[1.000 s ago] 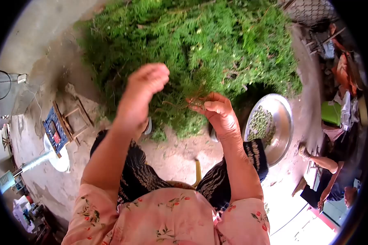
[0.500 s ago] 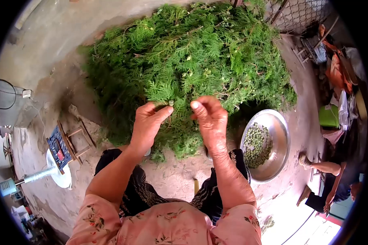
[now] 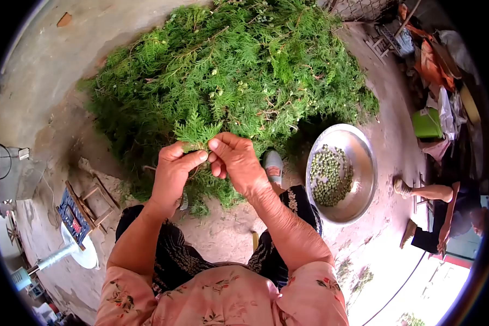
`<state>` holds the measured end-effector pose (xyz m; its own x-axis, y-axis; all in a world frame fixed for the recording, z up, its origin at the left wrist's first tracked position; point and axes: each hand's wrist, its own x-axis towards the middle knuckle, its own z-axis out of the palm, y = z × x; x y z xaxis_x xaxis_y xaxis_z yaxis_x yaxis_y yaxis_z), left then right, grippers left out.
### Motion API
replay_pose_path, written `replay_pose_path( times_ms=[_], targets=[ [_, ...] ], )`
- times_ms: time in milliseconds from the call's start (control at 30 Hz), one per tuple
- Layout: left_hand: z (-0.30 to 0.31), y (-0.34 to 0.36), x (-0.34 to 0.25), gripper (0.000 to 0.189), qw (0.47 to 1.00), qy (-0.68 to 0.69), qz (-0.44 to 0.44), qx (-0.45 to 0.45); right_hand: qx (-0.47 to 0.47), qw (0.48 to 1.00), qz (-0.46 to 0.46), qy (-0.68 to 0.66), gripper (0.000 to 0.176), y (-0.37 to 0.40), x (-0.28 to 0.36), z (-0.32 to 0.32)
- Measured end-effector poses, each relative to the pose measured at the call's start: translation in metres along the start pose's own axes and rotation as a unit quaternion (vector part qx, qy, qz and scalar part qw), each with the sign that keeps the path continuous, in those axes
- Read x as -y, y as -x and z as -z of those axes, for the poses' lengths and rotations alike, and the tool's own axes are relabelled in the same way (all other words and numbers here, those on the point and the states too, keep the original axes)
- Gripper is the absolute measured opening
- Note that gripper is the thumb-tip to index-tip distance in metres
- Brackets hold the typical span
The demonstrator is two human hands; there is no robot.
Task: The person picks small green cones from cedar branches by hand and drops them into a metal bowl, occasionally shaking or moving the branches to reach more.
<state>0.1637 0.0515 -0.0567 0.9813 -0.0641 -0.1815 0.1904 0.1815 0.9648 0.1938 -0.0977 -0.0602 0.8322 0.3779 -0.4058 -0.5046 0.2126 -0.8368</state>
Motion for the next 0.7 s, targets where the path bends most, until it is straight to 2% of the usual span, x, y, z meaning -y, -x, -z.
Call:
replay_pose_path(
  times_ms=[33, 100, 133, 167, 233, 300, 333, 367, 400, 433, 500, 533, 567, 633, 667, 700],
  targets=[
    [-0.002, -0.001, -0.005, 0.009, 1.000, -0.001, 0.002, 0.001, -0.001, 1.000, -0.001, -0.002, 0.020, 0.001, 0.003, 0.002],
    [-0.005, -0.003, -0.011, 0.011, 0.996, 0.074, -0.001, -0.054, -0.017, 0.999, -0.001, -0.031, 0.021, 0.005, 0.012, 0.002],
    [0.000, -0.009, -0.002, 0.010, 0.991, 0.095, -0.033, -0.094, -0.060, 0.998, 0.015, -0.018, 0.022, 0.008, 0.019, 0.003],
    [0.004, -0.015, 0.004, 0.011, 0.978, 0.169, -0.023, -0.123, -0.054, 0.997, 0.048, -0.029, 0.022, 0.002, 0.016, 0.019],
    [0.016, -0.020, 0.004, 0.014, 0.960, 0.232, 0.027, -0.155, -0.125, 0.989, 0.071, 0.033, 0.021, 0.005, 0.018, 0.044],
    [0.025, -0.020, -0.002, 0.017, 0.954, 0.245, 0.043, -0.168, -0.196, 0.960, 0.104, 0.173, 0.021, 0.011, 0.021, 0.075],
    [0.030, -0.021, -0.001, 0.016, 0.938, 0.295, 0.054, -0.174, -0.229, 0.935, 0.116, 0.243, 0.021, 0.017, 0.025, 0.097],
    [0.034, -0.023, 0.000, 0.016, 0.919, 0.345, 0.065, -0.178, -0.262, 0.904, 0.128, 0.312, 0.022, 0.025, 0.030, 0.119],
    [0.039, -0.025, 0.001, 0.016, 0.914, 0.363, 0.067, -0.166, -0.313, 0.849, 0.161, 0.393, 0.022, 0.037, 0.036, 0.135],
    [0.044, -0.026, 0.000, 0.016, 0.914, 0.363, 0.066, -0.169, -0.407, 0.681, 0.203, 0.575, 0.019, 0.045, 0.029, 0.173],
    [0.052, -0.026, -0.003, 0.019, 0.901, 0.392, 0.071, -0.174, -0.465, 0.614, 0.146, 0.621, 0.025, 0.067, 0.020, 0.232],
    [0.055, -0.027, -0.003, 0.022, 0.897, 0.396, 0.063, -0.187, -0.493, 0.567, 0.123, 0.648, 0.033, 0.072, 0.022, 0.231],
    [0.057, -0.027, -0.004, 0.022, 0.897, 0.395, 0.063, -0.187, -0.484, 0.572, 0.139, 0.647, 0.039, 0.074, 0.023, 0.230],
    [0.053, -0.028, -0.007, 0.022, 0.884, 0.402, 0.063, -0.228, -0.445, 0.739, 0.131, 0.488, 0.040, 0.061, 0.024, 0.201],
    [0.055, -0.031, 0.001, 0.020, 0.881, 0.409, 0.062, -0.229, -0.341, 0.857, 0.148, 0.356, 0.037, 0.057, 0.023, 0.169],
    [0.049, -0.033, 0.001, 0.020, 0.882, 0.411, 0.063, -0.221, -0.223, 0.938, 0.163, 0.209, 0.035, 0.050, 0.021, 0.133]
  ],
)
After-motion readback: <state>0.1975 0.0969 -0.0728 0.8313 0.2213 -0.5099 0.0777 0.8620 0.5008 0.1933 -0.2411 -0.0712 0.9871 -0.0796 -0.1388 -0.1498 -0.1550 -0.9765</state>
